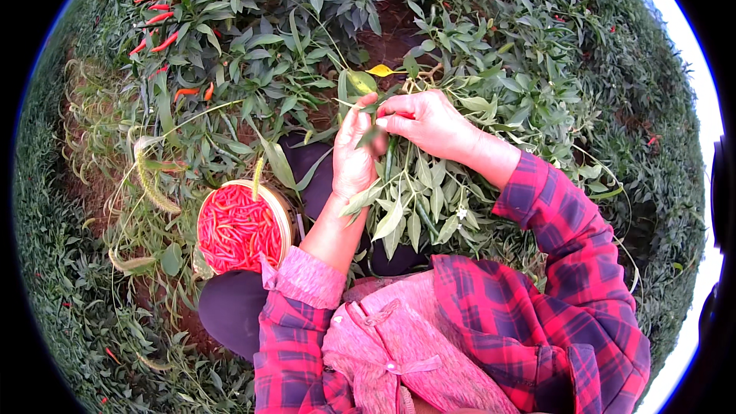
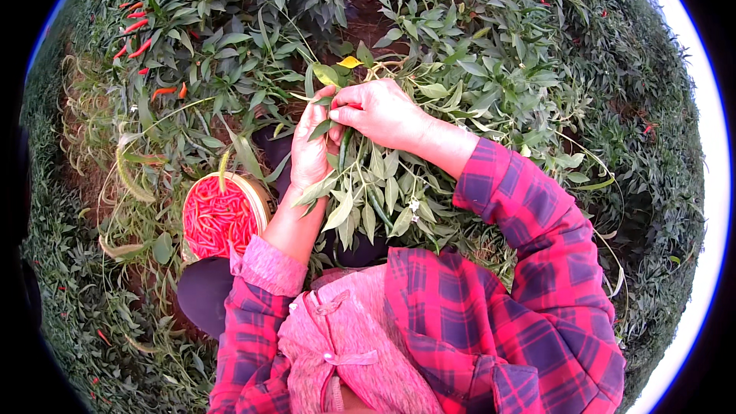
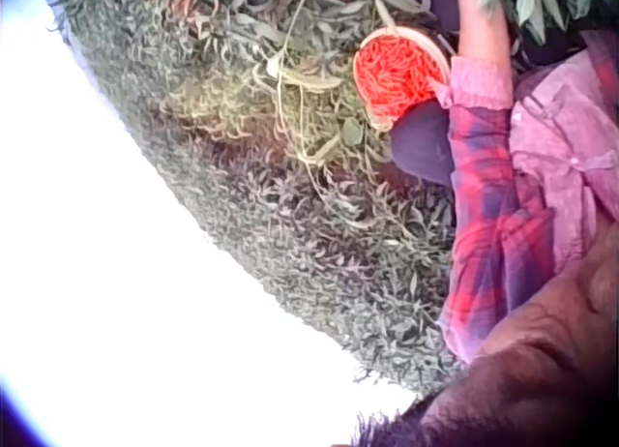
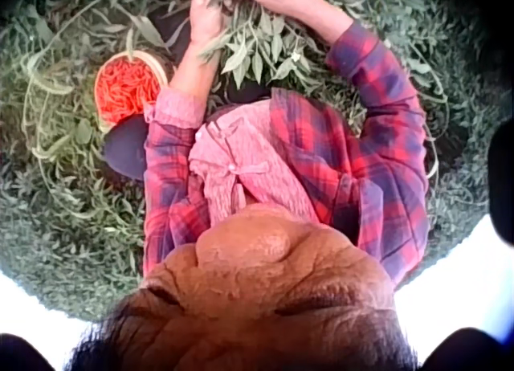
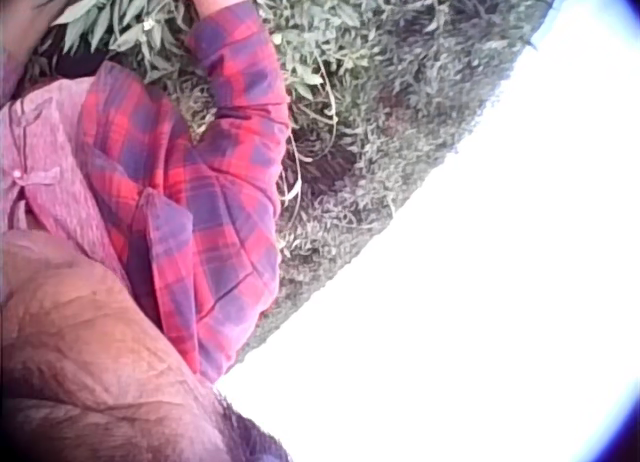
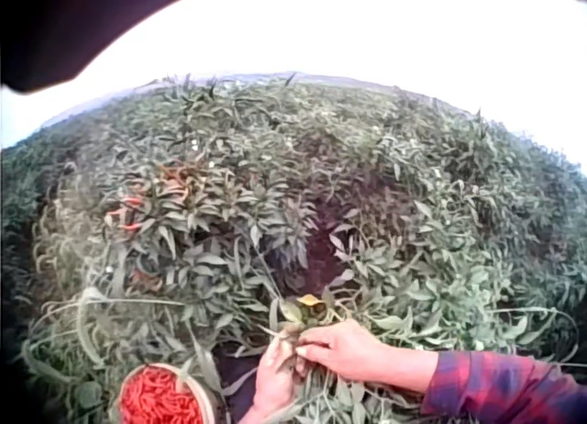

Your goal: The person harvests red chili peppers from plants in a field. They pick the peppers by hand and place them into a bowl held in their lap.

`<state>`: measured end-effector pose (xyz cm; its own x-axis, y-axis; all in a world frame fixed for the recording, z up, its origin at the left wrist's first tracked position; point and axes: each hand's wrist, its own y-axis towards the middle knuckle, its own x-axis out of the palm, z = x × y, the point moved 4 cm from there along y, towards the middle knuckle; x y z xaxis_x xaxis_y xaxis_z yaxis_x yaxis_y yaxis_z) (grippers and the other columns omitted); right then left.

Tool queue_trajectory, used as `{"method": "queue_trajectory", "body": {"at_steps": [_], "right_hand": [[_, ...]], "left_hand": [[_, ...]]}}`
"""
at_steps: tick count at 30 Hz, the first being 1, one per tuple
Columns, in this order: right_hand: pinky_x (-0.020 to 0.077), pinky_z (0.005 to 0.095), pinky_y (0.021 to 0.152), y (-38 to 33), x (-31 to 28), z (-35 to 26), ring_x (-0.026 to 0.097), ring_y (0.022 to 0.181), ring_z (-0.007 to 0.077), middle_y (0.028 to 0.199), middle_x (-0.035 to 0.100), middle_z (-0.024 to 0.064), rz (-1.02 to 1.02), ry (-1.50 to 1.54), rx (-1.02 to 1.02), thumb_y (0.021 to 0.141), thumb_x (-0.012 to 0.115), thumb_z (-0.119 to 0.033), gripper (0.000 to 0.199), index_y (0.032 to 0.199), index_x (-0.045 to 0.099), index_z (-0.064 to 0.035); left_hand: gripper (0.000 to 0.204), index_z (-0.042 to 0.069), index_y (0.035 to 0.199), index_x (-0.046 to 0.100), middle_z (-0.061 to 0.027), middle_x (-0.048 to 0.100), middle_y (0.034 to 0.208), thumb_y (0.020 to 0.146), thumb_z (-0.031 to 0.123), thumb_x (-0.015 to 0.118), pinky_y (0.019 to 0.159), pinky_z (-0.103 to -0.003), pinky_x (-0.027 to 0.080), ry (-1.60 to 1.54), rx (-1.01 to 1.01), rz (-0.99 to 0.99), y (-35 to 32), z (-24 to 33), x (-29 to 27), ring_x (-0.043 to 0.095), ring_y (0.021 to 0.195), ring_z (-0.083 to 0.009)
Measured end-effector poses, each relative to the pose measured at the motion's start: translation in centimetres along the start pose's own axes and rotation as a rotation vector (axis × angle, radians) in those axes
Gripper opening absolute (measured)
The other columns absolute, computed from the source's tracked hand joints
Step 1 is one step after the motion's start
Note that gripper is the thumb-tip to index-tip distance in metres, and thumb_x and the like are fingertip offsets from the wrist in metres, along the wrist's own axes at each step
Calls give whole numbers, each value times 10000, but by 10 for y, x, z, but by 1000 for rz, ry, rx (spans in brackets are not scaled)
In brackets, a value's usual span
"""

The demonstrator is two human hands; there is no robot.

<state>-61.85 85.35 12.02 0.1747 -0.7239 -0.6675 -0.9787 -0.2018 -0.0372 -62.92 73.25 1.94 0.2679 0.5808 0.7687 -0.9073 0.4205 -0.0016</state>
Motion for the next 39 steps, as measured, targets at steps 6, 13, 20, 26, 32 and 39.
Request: {"method": "queue_trajectory", "body": {"at_steps": [6, 13, 20, 26, 32, 39], "right_hand": [[469, 297, 609, -5, -4, 13, 551, 630, 88, 672, 614, 75, -9, -96, 137, 873, 651, -167, 182, 976, 690, -22], [494, 320, 670, 50, -99, -74, 625, 718, 139, 764, 669, 104, 77, -388, -228, 902, 538, -130, 207, 981, 658, 19], [509, 397, 849, 210, -131, 62, 663, 937, 325, 944, 694, 178, 387, -449, 285, 809, 684, -356, 330, 952, 717, -61], [506, 364, 836, 257, -81, 116, 671, 889, 279, 909, 697, 160, 739, -309, 258, 753, 759, -367, 400, 974, 698, -40], [512, 405, 823, 278, -83, 124, 665, 904, 307, 925, 691, 161, 739, -304, 190, 763, 733, -318, 290, 920, 697, -77], [253, 220, 390, 269, -49, 127, 326, 428, 41, 710, 555, 14, 247, 977, 192, 921, 632, -208, 190, 811, 562, -69]], "left_hand": [[799, 58, 1475, 280, -120, 468, 1316, 909, 547, 561, 1000, -344, 371, 375, 167, 20, -6, 16, 27, 470, 1174, -195], [994, 43, 1507, 185, -226, 359, 1468, 786, 542, 654, 1126, -499, 172, 1326, 197, -308, -31, -14, 35, 322, 1365, -367], [888, 82, 1512, 178, -134, 342, 1488, 828, 390, 654, 1093, -542, 184, 1415, 192, -453, -52, -48, 74, 336, 1321, -381], [889, 57, 1493, 229, -135, 348, 1484, 798, 355, 698, 1088, -565, 180, 1335, 167, -460, -49, -45, 56, 329, 1321, -387], [913, 65, 1497, 224, -127, 395, 1456, 781, 350, 714, 1088, -569, 175, 1271, 192, -462, -42, -45, 49, 336, 1319, -380], [929, 66, 1497, 232, -127, 423, 1437, 760, 324, 734, 1084, -575, 180, 1276, 201, -469, -38, -43, 49, 337, 1324, -371]]}}
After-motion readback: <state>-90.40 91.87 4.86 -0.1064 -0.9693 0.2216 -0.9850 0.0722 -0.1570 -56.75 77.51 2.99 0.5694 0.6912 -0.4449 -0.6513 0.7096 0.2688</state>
